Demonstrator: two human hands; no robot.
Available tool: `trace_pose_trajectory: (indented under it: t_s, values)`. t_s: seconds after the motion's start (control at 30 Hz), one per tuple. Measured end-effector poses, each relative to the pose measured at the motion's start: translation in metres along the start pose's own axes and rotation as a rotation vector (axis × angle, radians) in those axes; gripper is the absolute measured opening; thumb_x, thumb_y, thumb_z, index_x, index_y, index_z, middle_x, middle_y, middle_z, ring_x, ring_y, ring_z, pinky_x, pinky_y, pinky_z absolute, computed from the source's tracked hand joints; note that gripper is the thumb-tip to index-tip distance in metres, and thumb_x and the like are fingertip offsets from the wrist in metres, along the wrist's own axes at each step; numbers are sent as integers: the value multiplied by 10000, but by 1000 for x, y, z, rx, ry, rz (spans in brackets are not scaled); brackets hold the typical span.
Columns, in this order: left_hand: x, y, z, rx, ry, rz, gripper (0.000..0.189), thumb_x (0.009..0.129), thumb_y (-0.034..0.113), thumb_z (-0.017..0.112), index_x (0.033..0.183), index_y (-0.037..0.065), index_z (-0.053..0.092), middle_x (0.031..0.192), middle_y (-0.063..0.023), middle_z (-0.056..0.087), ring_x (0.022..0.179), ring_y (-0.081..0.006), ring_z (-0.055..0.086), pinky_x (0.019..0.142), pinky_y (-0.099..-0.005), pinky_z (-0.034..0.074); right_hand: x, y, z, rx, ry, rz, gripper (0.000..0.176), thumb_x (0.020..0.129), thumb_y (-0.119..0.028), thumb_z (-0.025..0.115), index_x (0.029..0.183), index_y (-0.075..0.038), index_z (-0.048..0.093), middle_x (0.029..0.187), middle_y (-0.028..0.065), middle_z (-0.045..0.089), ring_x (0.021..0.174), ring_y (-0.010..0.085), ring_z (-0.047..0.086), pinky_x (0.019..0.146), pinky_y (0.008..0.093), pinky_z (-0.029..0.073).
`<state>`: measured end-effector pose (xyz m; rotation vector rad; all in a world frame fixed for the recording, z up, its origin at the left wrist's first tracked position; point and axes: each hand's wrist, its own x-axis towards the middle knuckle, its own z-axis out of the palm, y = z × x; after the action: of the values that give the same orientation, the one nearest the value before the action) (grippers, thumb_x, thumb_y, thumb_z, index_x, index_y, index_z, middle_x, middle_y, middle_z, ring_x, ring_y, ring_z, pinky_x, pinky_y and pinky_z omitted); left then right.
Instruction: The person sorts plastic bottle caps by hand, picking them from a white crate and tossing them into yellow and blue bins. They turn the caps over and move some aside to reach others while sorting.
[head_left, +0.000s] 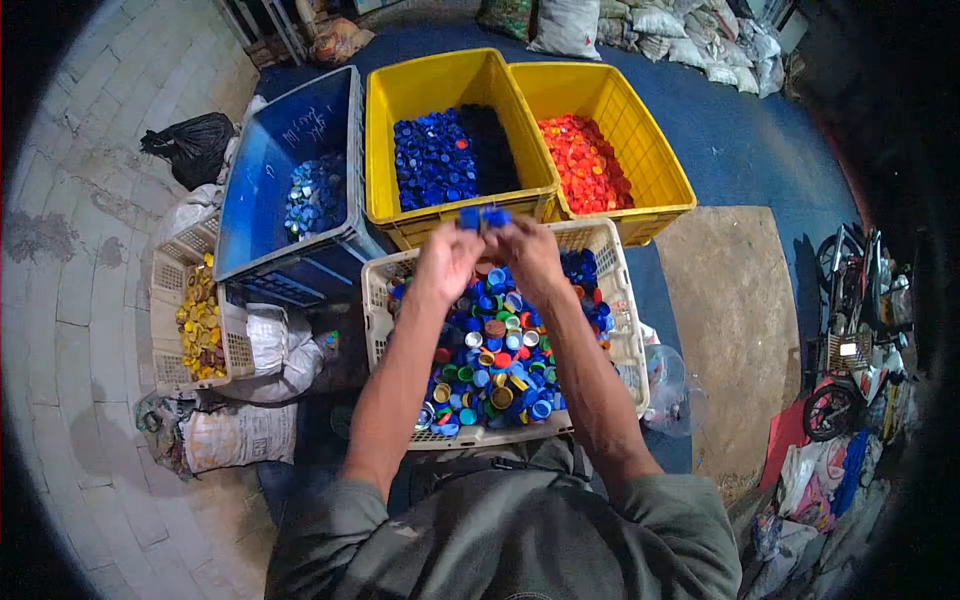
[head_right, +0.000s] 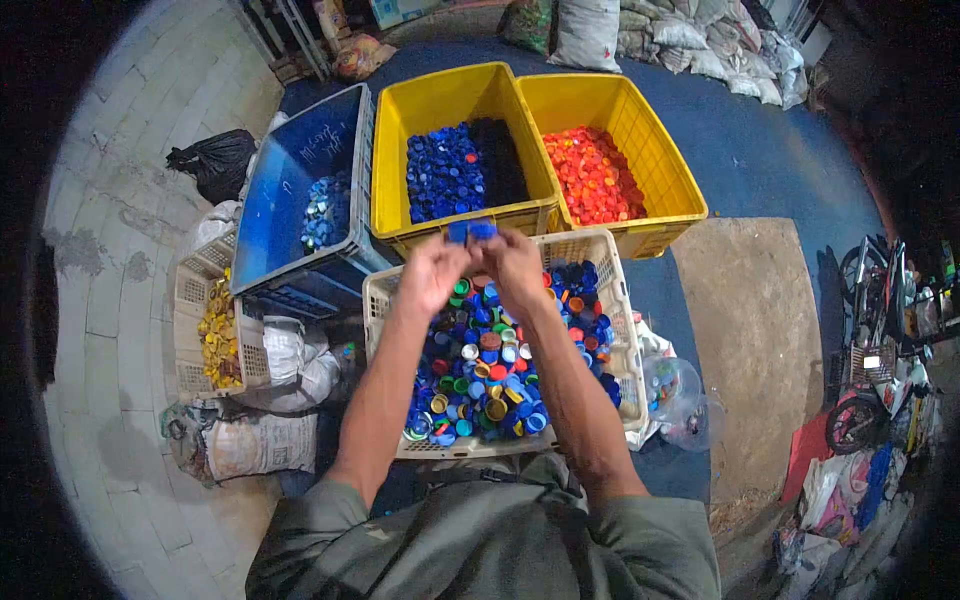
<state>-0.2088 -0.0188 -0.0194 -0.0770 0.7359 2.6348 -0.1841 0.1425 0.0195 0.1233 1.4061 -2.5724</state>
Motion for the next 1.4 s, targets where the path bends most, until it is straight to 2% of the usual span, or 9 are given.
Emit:
trace_pose_trajectory:
  t_s: [0.03, 0.13, 0.27, 0.43, 0.57, 0.8, 1.03, 1.17, 1.4]
  values:
    - [15, 16, 11, 33, 34, 54, 281, 823, -66, 452, 1099, -98, 413, 1154, -280, 542, 1150, -372, 541, 1000, -435, 475, 27, -3, -11, -276, -4, -22, 249, 918, 5, 469, 1118, 135, 543, 1002, 179, 629, 905, 200, 634, 787, 285, 537]
    - [22, 35, 42, 1, 173, 248, 330, 855, -63, 482, 1157, -116, 359, 1347, -335, 357, 1378, -421, 285, 1159, -494, 278, 34, -21, 16, 215, 185, -136, 413, 923, 24, 458, 1280, 193, 336, 1354, 312, 411, 1200, 350, 536, 969, 349, 518]
    - [-15, 17, 16, -36, 164, 273, 444, 908, 19, 494, 1316, -90, 359, 1298, -261, 465, 1294, -365, 426, 1112, -459, 367, 8, 10, -30, 151, 205, -119, 427, 914, 32, 484, 1293, 178, 355, 1303, 297, 468, 1127, 332, 588, 932, 336, 533]
    - [-97, -26, -43, 115, 333, 223, 281, 931, 114, 549, 1186, -6, 561, 1097, -122, 629, 954, -218, 621, 901, -373, 526, -85, 47, -89, 21, 328, 40, 459, 878, 44, 505, 1316, 102, 380, 1193, 221, 551, 980, 243, 631, 833, 306, 546]
    - [-148, -62, -71, 412, 573, 164, 235, 925, 140, 605, 1125, 18, 584, 966, -65, 635, 734, -123, 588, 645, -254, 486, -142, 60, -98, -118, 447, 120, 380, 865, 38, 512, 1243, 54, 472, 1074, 129, 614, 875, 174, 623, 688, 259, 504]
    - [-171, -90, -87, 993, 596, 188, 290, 858, 94, 688, 1106, -4, 574, 917, -20, 624, 723, -77, 531, 695, -260, 465, -163, 82, -114, -596, 431, 23, 240, 904, -66, 590, 1127, 22, 569, 911, 55, 633, 764, 125, 583, 666, 275, 486]
    - [-169, -82, -57, 1658, 317, 269, 360, 759, 21, 733, 1092, 28, 597, 885, -58, 648, 749, -173, 544, 704, -326, 463, -150, 71, -90, -989, 282, 10, 219, 876, -100, 622, 1067, 2, 594, 973, 164, 688, 884, 269, 673, 756, 363, 515]
    - [-170, -90, -60, 1797, 250, 336, 345, 751, 5, 711, 1078, 38, 608, 907, -83, 647, 774, -239, 557, 742, -373, 457, -156, 83, -92, -1134, 229, -33, 222, 831, -77, 617, 1040, -4, 605, 919, 201, 677, 877, 377, 658, 765, 415, 513]
    - [-178, -94, -76, 1699, 435, 267, 261, 796, 68, 690, 1046, 34, 621, 919, -101, 652, 819, -249, 597, 739, -372, 473, -174, 83, -82, -1226, 158, 42, 286, 784, -72, 612, 1054, 22, 608, 914, 223, 656, 840, 358, 645, 742, 415, 496]
